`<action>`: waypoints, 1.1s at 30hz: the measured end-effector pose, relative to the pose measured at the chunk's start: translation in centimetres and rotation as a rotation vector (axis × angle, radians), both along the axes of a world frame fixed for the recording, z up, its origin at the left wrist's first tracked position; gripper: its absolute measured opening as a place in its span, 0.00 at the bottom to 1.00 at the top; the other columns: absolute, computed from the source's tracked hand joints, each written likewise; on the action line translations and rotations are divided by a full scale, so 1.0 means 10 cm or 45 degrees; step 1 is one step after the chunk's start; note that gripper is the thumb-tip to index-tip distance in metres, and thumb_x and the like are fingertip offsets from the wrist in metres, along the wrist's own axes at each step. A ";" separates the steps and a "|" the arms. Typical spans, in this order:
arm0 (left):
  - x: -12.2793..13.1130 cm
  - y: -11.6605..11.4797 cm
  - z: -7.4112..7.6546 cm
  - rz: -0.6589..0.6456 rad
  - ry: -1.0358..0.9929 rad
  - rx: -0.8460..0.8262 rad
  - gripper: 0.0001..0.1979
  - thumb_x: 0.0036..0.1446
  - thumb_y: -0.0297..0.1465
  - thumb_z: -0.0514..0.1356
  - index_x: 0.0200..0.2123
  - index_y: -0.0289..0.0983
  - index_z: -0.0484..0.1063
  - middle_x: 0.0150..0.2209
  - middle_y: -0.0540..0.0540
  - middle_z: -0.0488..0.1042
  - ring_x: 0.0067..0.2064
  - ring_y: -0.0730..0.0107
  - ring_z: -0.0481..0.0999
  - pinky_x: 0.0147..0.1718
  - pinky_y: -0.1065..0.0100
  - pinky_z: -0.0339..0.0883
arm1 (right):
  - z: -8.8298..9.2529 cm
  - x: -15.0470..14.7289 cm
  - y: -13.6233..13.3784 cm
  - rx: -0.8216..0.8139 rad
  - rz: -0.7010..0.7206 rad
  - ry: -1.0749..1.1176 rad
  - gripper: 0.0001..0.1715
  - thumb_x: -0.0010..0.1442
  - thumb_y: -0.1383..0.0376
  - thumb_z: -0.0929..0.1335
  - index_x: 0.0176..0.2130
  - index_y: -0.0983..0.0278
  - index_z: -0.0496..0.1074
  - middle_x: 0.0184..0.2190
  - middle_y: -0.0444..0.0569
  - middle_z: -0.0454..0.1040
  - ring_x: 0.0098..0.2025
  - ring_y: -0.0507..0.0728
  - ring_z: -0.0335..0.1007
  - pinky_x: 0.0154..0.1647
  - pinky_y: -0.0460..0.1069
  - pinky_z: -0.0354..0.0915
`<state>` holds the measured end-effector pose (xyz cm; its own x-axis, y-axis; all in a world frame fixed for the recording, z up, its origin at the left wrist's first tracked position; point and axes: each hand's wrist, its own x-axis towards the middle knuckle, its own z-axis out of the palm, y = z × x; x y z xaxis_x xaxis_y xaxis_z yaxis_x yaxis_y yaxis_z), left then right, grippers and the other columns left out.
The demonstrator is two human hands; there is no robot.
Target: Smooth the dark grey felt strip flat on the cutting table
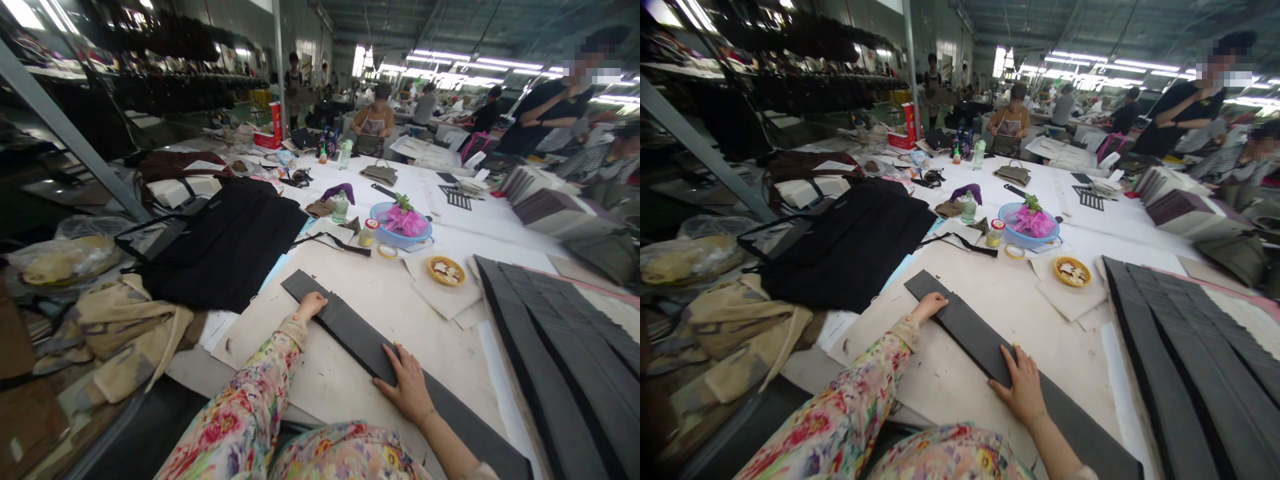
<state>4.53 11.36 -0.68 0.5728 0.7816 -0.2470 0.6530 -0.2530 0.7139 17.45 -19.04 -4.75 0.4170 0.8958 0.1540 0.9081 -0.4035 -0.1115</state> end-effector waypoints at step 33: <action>-0.21 -0.23 0.01 0.054 0.083 0.316 0.07 0.53 0.32 0.54 0.28 0.34 0.67 0.35 0.45 0.65 0.34 0.73 0.66 0.36 0.73 0.57 | 0.02 -0.02 -0.03 -0.052 0.005 -0.028 0.43 0.51 0.43 0.58 0.59 0.61 0.52 0.57 0.55 0.50 0.58 0.62 0.47 0.57 0.58 0.46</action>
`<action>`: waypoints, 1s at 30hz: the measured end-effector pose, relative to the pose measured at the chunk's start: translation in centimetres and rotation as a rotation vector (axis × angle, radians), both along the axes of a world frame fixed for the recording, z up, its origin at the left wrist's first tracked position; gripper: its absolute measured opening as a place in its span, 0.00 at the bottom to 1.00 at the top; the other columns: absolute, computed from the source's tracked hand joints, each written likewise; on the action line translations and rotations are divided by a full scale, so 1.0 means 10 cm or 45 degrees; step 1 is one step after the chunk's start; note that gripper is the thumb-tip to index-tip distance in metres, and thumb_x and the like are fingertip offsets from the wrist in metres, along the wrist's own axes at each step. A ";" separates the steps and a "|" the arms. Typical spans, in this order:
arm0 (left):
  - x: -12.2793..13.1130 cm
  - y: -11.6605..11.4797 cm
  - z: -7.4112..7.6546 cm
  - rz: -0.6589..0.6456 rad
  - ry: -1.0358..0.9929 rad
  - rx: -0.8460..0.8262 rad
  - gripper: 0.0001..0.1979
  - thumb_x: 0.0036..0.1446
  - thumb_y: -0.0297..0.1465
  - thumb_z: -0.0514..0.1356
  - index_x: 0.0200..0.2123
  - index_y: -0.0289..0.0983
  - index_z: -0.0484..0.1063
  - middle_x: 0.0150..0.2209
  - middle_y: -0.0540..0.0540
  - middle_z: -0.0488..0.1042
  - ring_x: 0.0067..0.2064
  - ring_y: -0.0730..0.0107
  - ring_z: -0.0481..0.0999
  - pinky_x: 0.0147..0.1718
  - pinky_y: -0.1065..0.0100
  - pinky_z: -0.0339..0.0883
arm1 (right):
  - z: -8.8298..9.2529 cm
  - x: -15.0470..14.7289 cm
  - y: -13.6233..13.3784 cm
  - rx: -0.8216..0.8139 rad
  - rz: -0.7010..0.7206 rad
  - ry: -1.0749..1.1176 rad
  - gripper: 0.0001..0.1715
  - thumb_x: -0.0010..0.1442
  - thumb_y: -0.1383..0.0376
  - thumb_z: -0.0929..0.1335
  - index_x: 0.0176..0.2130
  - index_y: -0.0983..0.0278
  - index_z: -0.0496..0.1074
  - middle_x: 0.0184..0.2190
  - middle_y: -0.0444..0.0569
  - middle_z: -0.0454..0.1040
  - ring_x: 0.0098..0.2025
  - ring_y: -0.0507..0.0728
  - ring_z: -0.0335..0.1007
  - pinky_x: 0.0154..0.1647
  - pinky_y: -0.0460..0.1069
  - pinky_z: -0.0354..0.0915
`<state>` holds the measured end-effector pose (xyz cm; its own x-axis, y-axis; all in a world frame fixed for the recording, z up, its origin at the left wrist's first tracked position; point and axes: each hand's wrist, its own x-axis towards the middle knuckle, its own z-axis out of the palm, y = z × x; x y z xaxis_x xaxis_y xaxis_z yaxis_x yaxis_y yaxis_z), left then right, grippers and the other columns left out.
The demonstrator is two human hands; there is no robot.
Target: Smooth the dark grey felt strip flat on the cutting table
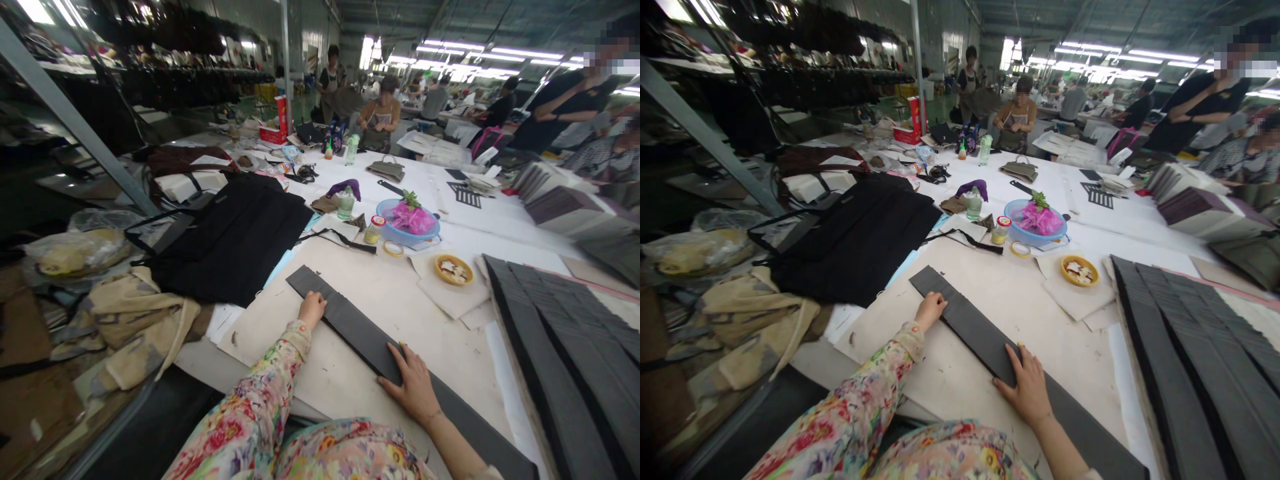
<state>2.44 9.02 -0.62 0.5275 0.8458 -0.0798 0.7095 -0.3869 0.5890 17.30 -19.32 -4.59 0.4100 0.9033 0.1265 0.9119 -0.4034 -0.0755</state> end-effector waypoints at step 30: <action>-0.03 0.39 0.07 -0.010 0.171 -0.049 0.09 0.52 0.34 0.55 0.31 0.34 0.69 0.39 0.43 0.67 0.39 0.71 0.69 0.39 0.72 0.59 | -0.02 -0.07 0.21 0.018 -0.001 -0.020 0.42 0.51 0.43 0.58 0.59 0.61 0.52 0.57 0.55 0.50 0.57 0.63 0.48 0.56 0.58 0.48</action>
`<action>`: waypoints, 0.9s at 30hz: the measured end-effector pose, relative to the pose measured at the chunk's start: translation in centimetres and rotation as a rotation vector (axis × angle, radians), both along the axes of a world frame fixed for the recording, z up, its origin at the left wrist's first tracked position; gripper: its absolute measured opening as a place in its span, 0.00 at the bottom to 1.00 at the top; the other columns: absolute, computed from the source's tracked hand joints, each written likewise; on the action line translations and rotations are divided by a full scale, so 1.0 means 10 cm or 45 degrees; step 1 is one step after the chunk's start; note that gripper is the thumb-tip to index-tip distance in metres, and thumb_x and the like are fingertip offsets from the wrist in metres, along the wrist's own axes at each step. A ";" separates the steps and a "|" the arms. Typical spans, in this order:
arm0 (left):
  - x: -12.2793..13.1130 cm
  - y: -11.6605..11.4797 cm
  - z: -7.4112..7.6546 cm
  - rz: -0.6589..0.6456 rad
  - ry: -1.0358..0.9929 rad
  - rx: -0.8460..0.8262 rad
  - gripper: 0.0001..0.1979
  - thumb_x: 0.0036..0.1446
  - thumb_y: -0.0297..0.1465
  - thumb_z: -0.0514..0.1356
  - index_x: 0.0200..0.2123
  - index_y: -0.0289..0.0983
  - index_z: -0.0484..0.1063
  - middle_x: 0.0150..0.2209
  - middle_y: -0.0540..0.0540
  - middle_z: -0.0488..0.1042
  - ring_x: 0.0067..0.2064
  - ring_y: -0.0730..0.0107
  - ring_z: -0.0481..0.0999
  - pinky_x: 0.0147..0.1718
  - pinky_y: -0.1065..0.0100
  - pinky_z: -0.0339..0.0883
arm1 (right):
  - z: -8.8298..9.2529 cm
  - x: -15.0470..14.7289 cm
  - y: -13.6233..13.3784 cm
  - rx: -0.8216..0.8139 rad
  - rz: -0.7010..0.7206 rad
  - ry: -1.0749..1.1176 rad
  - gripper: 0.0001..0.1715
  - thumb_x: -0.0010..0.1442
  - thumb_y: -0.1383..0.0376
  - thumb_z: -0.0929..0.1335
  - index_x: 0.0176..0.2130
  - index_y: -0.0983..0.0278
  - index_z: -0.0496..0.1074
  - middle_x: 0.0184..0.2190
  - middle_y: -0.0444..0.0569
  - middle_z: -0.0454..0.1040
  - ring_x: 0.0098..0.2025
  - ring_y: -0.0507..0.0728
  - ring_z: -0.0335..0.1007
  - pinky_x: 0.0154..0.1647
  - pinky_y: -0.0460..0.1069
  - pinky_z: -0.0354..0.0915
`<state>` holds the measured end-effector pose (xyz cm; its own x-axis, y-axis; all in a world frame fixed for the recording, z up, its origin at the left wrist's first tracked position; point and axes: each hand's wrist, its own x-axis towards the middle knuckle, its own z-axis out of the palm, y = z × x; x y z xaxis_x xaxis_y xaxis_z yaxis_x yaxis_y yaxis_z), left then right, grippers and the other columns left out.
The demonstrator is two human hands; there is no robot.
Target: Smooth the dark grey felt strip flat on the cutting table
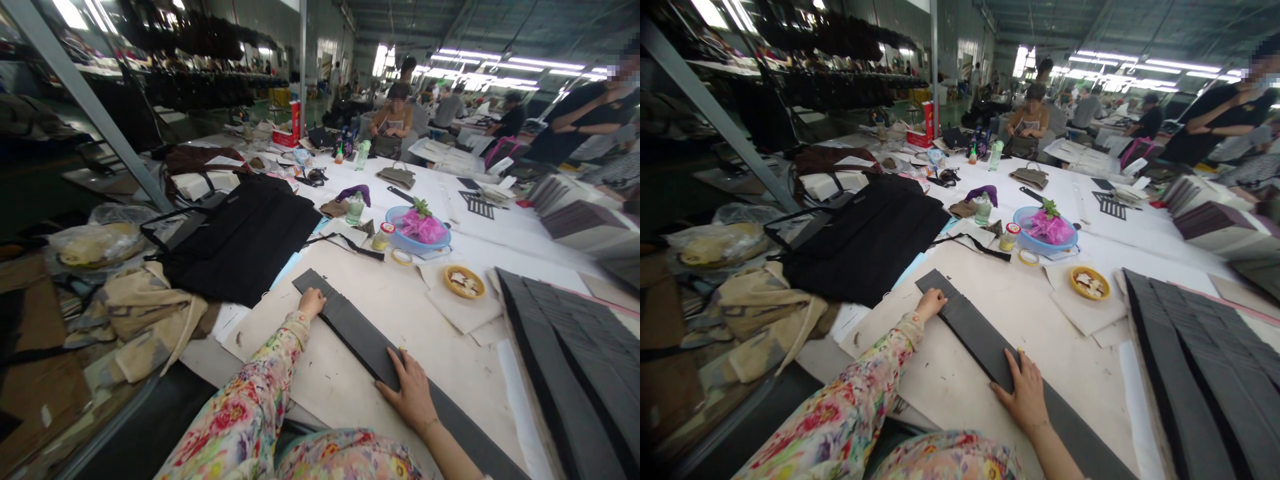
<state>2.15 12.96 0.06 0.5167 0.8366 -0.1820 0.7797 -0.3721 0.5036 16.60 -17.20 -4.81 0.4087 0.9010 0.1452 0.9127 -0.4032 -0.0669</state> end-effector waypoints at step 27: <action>-0.11 0.16 -0.03 0.094 -0.058 -0.100 0.08 0.50 0.32 0.56 0.32 0.34 0.68 0.36 0.45 0.71 0.38 0.69 0.69 0.36 0.72 0.60 | 0.00 -0.06 0.10 -0.006 -0.013 0.006 0.42 0.51 0.43 0.58 0.58 0.62 0.53 0.56 0.56 0.50 0.57 0.64 0.48 0.56 0.58 0.47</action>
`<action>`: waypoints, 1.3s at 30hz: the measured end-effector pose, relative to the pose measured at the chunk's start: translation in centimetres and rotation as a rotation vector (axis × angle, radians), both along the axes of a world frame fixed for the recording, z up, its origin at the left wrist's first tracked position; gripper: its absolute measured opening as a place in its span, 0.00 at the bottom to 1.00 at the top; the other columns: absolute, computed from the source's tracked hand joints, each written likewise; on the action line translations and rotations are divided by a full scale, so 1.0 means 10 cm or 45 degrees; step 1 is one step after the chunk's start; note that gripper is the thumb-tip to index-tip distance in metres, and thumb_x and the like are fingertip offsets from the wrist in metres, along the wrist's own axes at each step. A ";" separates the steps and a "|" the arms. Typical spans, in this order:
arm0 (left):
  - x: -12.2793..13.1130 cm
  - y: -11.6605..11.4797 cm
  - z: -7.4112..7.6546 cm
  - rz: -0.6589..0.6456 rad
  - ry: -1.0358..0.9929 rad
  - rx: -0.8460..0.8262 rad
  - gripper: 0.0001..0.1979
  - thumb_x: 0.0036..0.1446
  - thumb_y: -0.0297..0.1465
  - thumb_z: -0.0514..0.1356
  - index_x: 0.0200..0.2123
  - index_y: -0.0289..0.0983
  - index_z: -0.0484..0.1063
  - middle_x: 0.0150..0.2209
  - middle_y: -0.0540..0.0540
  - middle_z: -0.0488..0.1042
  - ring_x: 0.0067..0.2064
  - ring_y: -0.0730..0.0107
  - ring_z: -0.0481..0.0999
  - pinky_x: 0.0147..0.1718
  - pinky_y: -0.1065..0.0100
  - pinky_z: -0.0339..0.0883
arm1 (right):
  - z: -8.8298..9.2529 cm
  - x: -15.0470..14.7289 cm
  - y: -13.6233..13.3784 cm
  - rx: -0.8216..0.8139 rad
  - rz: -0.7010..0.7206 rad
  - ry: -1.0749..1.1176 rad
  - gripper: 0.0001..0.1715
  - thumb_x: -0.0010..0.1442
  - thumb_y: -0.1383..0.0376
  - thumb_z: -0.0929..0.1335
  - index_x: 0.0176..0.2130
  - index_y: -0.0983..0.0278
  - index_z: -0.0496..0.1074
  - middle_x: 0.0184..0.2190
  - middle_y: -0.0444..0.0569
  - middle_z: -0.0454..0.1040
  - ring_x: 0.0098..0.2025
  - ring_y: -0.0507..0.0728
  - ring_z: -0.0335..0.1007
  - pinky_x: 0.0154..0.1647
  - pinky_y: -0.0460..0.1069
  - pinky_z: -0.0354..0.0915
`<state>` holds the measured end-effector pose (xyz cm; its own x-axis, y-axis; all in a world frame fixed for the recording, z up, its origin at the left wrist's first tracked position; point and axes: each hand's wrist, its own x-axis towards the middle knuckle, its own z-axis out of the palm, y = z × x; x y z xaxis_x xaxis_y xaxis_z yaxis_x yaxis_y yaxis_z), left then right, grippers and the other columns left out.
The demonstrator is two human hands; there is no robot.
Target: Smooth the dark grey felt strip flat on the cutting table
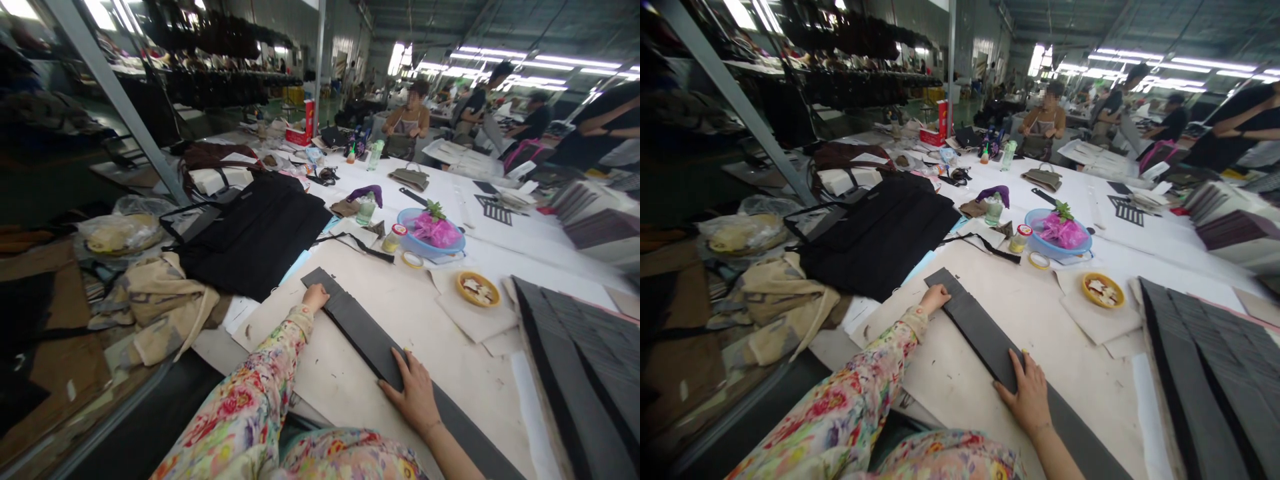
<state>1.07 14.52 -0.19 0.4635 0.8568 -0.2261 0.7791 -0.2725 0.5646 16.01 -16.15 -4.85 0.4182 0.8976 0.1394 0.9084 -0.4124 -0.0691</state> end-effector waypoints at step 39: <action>-0.12 0.64 0.04 -0.071 -0.285 -0.499 0.05 0.47 0.27 0.57 0.29 0.32 0.69 0.23 0.48 0.68 0.27 0.74 0.68 0.27 0.74 0.62 | 0.01 -0.11 0.20 -0.011 0.010 -0.052 0.43 0.51 0.43 0.58 0.58 0.63 0.52 0.56 0.57 0.50 0.56 0.64 0.48 0.55 0.58 0.49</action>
<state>-0.17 20.95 0.18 0.5807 0.6992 -0.4170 0.6162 -0.0427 0.7865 14.90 -14.14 -4.72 0.4052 0.9021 0.1487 0.9136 -0.4057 -0.0284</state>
